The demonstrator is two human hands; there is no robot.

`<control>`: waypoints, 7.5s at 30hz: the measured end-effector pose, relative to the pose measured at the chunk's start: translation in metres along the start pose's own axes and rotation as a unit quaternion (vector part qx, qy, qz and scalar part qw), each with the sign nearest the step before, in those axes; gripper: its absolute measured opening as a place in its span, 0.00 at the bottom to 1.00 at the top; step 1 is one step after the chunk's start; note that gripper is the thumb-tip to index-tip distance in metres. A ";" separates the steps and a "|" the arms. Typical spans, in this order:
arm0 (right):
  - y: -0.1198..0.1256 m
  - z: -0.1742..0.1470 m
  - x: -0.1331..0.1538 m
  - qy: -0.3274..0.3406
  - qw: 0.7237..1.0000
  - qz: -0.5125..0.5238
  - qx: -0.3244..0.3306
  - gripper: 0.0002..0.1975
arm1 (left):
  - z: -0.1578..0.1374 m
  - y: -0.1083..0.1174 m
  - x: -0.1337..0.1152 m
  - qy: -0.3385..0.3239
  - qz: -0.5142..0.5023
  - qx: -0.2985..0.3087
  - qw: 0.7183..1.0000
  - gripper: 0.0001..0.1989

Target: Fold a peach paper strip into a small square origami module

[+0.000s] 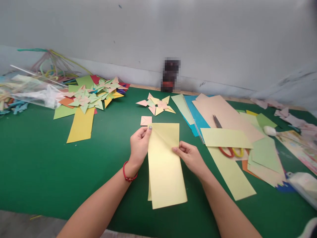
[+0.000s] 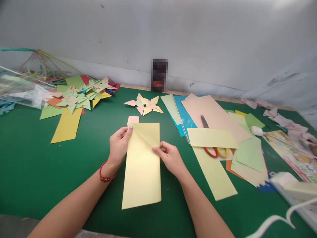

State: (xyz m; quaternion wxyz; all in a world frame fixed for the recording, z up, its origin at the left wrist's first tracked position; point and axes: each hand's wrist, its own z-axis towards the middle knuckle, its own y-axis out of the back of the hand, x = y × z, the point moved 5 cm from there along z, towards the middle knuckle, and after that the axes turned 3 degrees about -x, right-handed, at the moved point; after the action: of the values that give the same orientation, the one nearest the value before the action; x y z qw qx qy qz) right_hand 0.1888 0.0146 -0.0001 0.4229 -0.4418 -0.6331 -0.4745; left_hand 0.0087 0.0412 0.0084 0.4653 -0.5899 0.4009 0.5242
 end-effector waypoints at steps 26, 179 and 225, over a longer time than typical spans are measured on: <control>0.027 0.003 0.010 0.072 0.992 -0.013 -0.099 0.13 | -0.011 -0.016 0.006 0.054 0.041 0.097 0.993 0.15; 0.002 -0.008 0.006 -0.044 0.988 0.147 -0.016 0.16 | -0.011 -0.014 0.006 0.076 0.039 0.090 0.992 0.14; 0.011 -0.006 0.000 -0.047 0.989 0.139 -0.027 0.11 | -0.011 -0.014 0.006 0.068 0.025 0.096 0.993 0.14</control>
State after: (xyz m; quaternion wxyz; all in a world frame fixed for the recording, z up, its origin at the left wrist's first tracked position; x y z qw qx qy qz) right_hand 0.1995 0.0103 0.0037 0.4422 -0.5585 -0.5720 -0.4065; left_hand 0.0256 0.0343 0.0043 0.4781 -0.5671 0.4944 0.4531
